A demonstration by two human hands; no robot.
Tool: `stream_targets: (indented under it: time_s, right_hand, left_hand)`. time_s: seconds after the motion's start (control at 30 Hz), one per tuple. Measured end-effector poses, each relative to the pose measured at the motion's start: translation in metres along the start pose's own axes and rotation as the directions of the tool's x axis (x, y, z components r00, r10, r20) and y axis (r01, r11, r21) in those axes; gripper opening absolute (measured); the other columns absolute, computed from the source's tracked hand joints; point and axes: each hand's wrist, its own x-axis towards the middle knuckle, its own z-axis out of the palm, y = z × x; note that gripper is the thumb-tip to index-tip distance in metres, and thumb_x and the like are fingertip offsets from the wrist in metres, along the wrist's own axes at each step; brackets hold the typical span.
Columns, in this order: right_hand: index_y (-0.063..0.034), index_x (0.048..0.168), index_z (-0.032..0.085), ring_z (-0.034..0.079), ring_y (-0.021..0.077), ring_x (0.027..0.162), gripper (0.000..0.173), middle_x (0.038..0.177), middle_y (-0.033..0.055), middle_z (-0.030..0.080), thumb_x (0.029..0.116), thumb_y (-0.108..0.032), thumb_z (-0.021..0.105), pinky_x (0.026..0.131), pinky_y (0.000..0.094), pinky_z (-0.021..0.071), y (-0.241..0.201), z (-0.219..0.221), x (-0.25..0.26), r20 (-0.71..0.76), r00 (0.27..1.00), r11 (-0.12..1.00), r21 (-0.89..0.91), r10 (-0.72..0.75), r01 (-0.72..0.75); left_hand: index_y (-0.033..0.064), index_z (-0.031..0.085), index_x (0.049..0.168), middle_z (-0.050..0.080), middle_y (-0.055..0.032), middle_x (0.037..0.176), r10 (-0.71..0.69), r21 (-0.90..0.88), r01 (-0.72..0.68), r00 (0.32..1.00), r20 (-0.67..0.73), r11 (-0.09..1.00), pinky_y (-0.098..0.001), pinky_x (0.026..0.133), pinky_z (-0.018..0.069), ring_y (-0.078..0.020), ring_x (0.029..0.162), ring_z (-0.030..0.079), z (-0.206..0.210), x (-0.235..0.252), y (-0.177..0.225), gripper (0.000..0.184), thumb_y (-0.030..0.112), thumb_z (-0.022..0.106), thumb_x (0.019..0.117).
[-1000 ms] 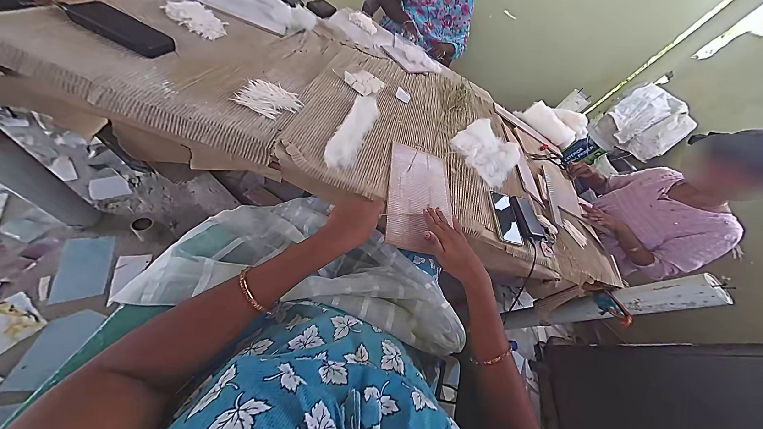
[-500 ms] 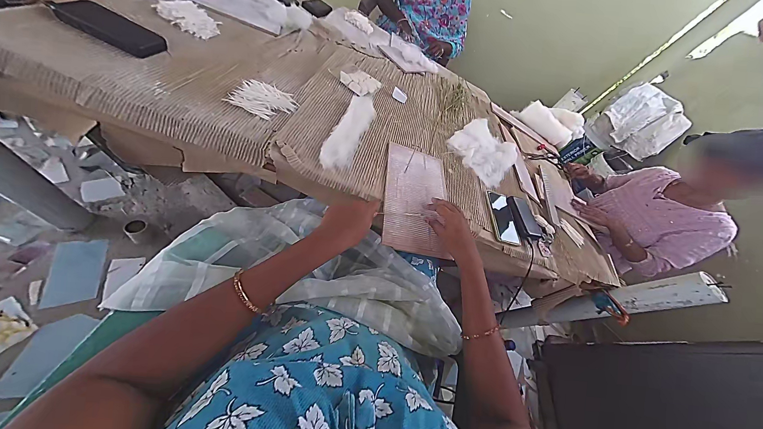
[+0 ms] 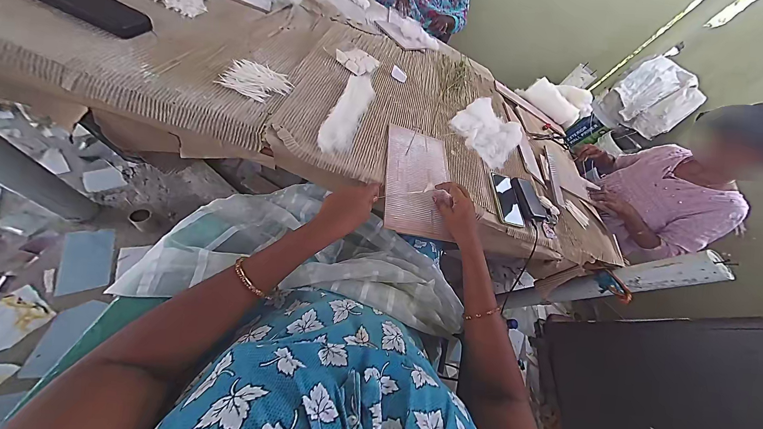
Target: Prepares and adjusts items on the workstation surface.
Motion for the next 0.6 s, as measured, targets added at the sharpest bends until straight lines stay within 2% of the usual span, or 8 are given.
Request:
stream_targets:
  time_s: [0.07, 0.1, 0.2, 0.23, 0.37, 0.43, 0.5, 0.6]
  right_hand:
    - [-0.0054, 0.131, 0.064, 0.063, 0.0349, 0.103, 0.032, 0.137, 0.0203, 0.058, 0.1004, -0.015, 0.065, 0.082, 0.0517, 0.0525, -0.006, -0.001, -0.004, 0.011, 0.997, 0.996, 0.028, 0.082, -0.082]
    - [-0.0068, 0.134, 0.063, 0.063, 0.0354, 0.103, 0.035, 0.139, 0.0201, 0.057, 0.1004, -0.016, 0.065, 0.082, 0.0532, 0.0520, -0.007, -0.002, -0.005, 0.025, 0.994, 0.994, 0.035, 0.105, -0.106]
    - [-0.0030, 0.134, 0.064, 0.057, 0.0391, 0.125, 0.038, 0.138, 0.0217, 0.060, 0.0982, -0.016, 0.069, 0.104, 0.0566, 0.0455, 0.001, 0.001, 0.002, 0.061, 0.995, 0.996, 0.042, 0.078, -0.081]
    - [-0.0025, 0.135, 0.063, 0.054, 0.0401, 0.129, 0.040, 0.139, 0.0221, 0.059, 0.0979, -0.016, 0.069, 0.106, 0.0570, 0.0432, 0.001, 0.001, 0.002, 0.073, 0.995, 0.996, 0.054, 0.072, -0.076]
    - [-0.0098, 0.142, 0.057, 0.053, 0.0357, 0.132, 0.047, 0.145, 0.0158, 0.057, 0.0980, -0.020, 0.069, 0.104, 0.0569, 0.0444, -0.008, -0.004, -0.004, 0.096, 0.992, 0.976, 0.197, 0.078, -0.096]
    - [-0.0073, 0.140, 0.058, 0.058, 0.0301, 0.125, 0.044, 0.137, 0.0150, 0.062, 0.0996, -0.023, 0.067, 0.100, 0.0518, 0.0479, -0.006, -0.002, -0.003, 0.083, 0.995, 0.966, 0.246, 0.057, -0.076]
    - [-0.0050, 0.133, 0.061, 0.065, 0.0251, 0.111, 0.035, 0.122, 0.0143, 0.069, 0.1020, -0.019, 0.063, 0.093, 0.0464, 0.0521, -0.003, 0.001, 0.001, 0.057, 0.996, 0.966, 0.249, 0.063, -0.075]
    - [-0.0011, 0.124, 0.066, 0.068, 0.0240, 0.104, 0.025, 0.112, 0.0158, 0.072, 0.1011, -0.009, 0.063, 0.093, 0.0448, 0.0531, -0.001, 0.007, 0.008, 0.024, 0.995, 0.970, 0.224, 0.092, -0.095]
  left_hand:
    - [0.0050, 0.059, 0.128, 0.069, -0.0241, 0.108, 0.014, -0.020, -0.014, 1.000, -0.007, 1.000, -0.0659, 0.083, 0.0532, -0.0456, 0.104, 0.068, 0.002, -0.001, -0.002, 0.029, 0.021, 0.040, 0.1123]
    - [0.0043, 0.059, 0.127, 0.069, -0.0243, 0.108, 0.022, -0.028, -0.022, 1.000, 0.001, 0.999, -0.0656, 0.083, 0.0529, -0.0455, 0.105, 0.068, 0.003, 0.001, -0.003, 0.030, 0.021, 0.039, 0.1127]
    - [0.0040, 0.059, 0.126, 0.069, -0.0239, 0.107, 0.037, -0.045, -0.036, 0.999, 0.004, 0.998, -0.0650, 0.083, 0.0527, -0.0447, 0.104, 0.068, 0.006, 0.002, -0.006, 0.031, 0.022, 0.037, 0.1131]
    - [0.0044, 0.059, 0.124, 0.069, -0.0232, 0.105, 0.042, -0.045, -0.042, 0.999, 0.000, 0.998, -0.0644, 0.082, 0.0529, -0.0441, 0.102, 0.069, 0.006, 0.002, -0.007, 0.030, 0.022, 0.037, 0.1130]
    - [0.0055, 0.060, 0.122, 0.069, -0.0216, 0.102, 0.032, -0.048, -0.033, 0.999, -0.016, 0.998, -0.0636, 0.080, 0.0536, -0.0432, 0.099, 0.069, 0.004, -0.001, -0.004, 0.028, 0.022, 0.040, 0.1126]
    - [0.0069, 0.061, 0.121, 0.070, -0.0206, 0.098, 0.034, -0.041, -0.036, 0.998, -0.046, 0.998, -0.0625, 0.076, 0.0542, -0.0425, 0.095, 0.070, 0.006, -0.004, -0.004, 0.028, 0.024, 0.041, 0.1125]
    - [0.0068, 0.061, 0.124, 0.070, -0.0208, 0.101, 0.032, -0.029, -0.033, 0.999, -0.039, 0.999, -0.0627, 0.080, 0.0544, -0.0425, 0.098, 0.070, 0.005, -0.003, -0.003, 0.029, 0.024, 0.041, 0.1125]
    - [0.0048, 0.060, 0.126, 0.070, -0.0227, 0.104, 0.019, -0.034, -0.019, 1.000, -0.010, 0.999, -0.0630, 0.084, 0.0533, -0.0436, 0.102, 0.069, -0.001, -0.003, 0.001, 0.028, 0.021, 0.042, 0.1120]
